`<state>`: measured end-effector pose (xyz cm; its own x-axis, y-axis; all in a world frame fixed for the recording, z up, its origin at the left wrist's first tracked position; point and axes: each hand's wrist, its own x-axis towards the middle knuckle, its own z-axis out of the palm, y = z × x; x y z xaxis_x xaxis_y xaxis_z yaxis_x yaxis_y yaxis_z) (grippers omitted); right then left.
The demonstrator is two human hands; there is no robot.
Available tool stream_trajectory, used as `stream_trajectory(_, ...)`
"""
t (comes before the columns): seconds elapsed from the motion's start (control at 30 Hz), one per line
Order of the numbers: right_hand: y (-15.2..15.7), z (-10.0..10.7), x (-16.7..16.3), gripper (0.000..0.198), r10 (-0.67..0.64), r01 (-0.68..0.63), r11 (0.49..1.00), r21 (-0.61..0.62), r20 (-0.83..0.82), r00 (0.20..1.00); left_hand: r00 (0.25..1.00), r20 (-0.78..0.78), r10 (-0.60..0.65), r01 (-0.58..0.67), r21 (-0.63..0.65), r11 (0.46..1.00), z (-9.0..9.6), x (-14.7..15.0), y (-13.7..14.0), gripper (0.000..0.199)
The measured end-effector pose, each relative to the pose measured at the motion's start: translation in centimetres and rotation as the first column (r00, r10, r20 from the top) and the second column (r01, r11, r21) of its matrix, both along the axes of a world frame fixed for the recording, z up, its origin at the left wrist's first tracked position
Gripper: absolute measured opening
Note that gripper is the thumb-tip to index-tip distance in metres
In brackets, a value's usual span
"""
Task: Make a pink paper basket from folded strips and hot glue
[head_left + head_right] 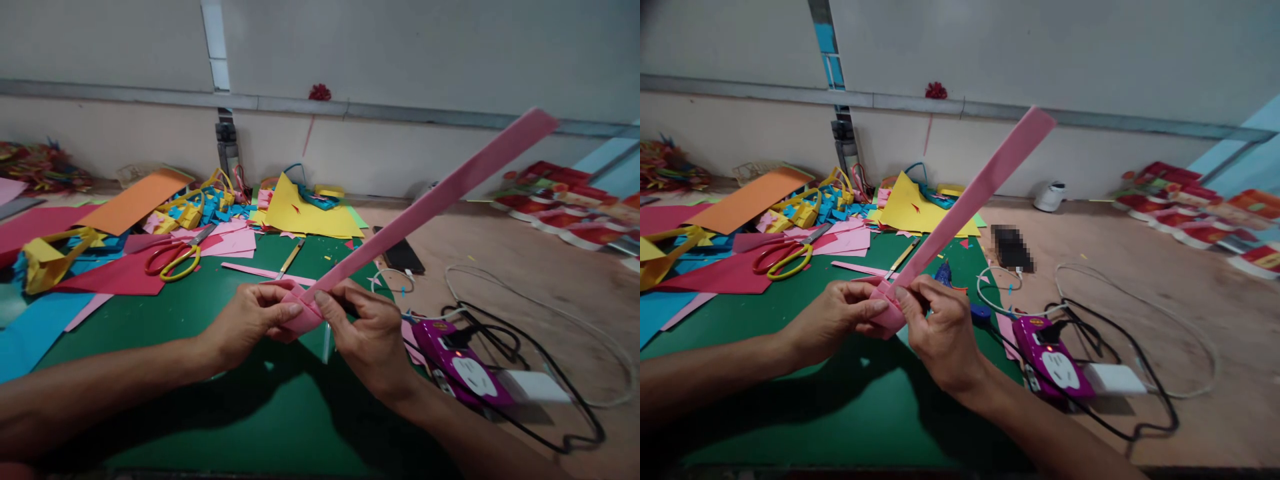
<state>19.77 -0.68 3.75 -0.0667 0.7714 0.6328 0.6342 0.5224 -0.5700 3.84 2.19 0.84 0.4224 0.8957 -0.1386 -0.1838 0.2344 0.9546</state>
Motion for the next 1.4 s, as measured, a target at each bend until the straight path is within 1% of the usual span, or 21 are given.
stream_trajectory(0.3,-0.2,-0.1,-0.1,0.019,0.004,-0.004,1.0,-0.011,0.013,1.0,1.0,0.002,-0.007,0.007,-0.011,1.0,0.1,0.1,0.1,0.022)
stream_trajectory(0.6,0.1,0.0,0.1,0.02,0.016,-0.015,0.999,-0.029,0.036,0.999,0.998,-0.06,-0.021,0.02,-0.013,1.0,1.0,0.5,-0.2,0.027)
stream_trajectory(0.77,0.1,-0.1,0.2,0.019,0.032,-0.031,0.999,-0.043,0.037,0.999,0.997,-0.071,-0.016,0.016,-0.001,1.0,1.1,0.4,-0.2,0.027)
stream_trajectory(0.97,0.1,-0.2,0.4,0.02,0.048,-0.048,0.999,-0.005,0.06,0.997,0.997,-0.082,-0.006,0.008,0.021,1.0,1.3,0.5,-0.1,0.027)
stream_trajectory(1.2,0.4,-0.2,0.4,0.013,0.049,-0.059,0.995,0.084,0.113,0.992,0.996,-0.091,0.01,-0.008,0.026,1.0,1.6,0.6,0.0,0.026)
stream_trajectory(1.33,0.5,-0.2,0.4,0.011,0.07,-0.083,0.991,0.103,0.132,0.989,0.99,-0.14,0.023,-0.016,0.05,0.999,2.1,0.7,-0.1,0.025)
stream_trajectory(1.4,0.6,-0.2,0.4,0.01,0.064,-0.084,0.987,0.134,0.147,0.987,0.984,-0.177,0.026,-0.015,0.066,0.998,2.3,0.6,-0.3,0.026)
